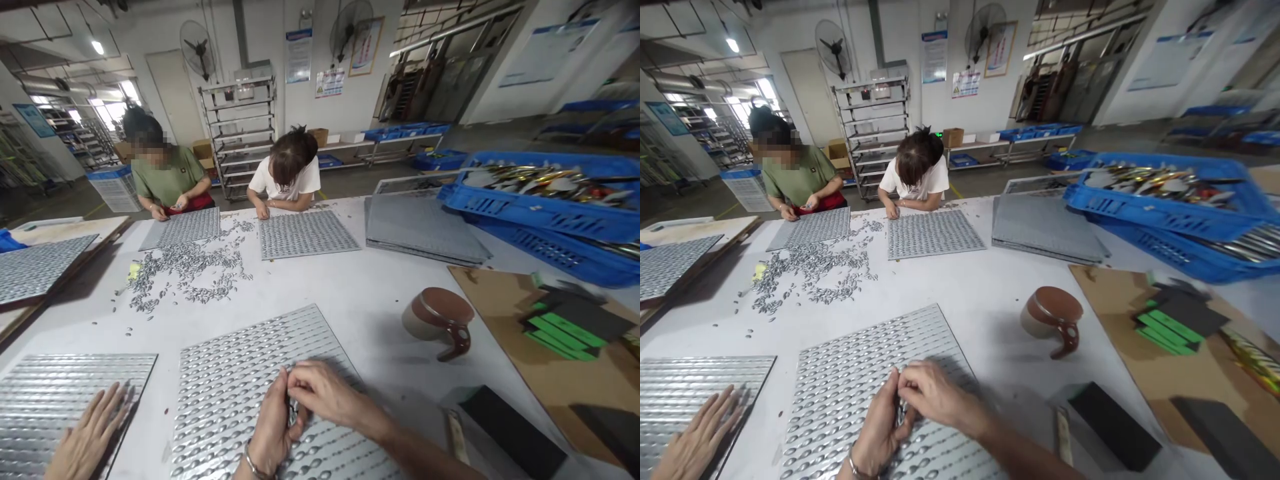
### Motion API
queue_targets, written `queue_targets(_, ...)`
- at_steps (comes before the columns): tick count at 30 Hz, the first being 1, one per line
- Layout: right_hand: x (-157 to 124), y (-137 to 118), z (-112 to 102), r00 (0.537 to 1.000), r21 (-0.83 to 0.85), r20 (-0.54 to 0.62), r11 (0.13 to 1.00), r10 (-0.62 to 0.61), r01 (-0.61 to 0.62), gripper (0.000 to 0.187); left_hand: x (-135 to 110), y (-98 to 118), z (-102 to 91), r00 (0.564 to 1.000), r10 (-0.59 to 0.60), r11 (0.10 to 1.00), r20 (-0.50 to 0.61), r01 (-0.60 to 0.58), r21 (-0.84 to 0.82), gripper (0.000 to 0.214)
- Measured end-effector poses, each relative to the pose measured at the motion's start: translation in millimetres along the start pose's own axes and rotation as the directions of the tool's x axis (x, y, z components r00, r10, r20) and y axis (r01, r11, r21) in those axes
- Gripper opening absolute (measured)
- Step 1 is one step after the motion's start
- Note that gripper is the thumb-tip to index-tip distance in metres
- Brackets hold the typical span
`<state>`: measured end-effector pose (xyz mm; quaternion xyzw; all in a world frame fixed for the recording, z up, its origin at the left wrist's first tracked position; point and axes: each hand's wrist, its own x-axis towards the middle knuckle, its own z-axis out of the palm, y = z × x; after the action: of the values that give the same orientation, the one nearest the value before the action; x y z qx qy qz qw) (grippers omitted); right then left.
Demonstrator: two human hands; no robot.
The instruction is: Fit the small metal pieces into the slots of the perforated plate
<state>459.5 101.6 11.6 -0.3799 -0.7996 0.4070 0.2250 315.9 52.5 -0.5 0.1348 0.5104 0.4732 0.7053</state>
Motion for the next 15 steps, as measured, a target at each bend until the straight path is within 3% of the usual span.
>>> queue_targets(3, 21.0, 16.1, -7.9, 0.992, 0.060, -0.065, 0.993, 0.105, -0.101, 0.018, 5.1, 4.7, -3.9, 0.999, 0.054, 0.998, -0.003, -0.054, -0.012, 0.030)
queue_targets(7, 52.4, 40.6, -7.6, 0.950, -0.137, -0.218, 0.956, 0.226, -0.259, 0.020, 8.7, 5.4, -11.0, 0.996, 0.053, 0.998, -0.068, -0.056, -0.043, 0.027)
queue_targets(15, 86.5, 61.8, -5.6, 0.907, -0.227, -0.186, 0.881, 0.378, -0.414, 0.017, 4.8, 0.1, -18.6, 0.999, 0.027, 0.999, -0.025, -0.028, -0.023, 0.024)
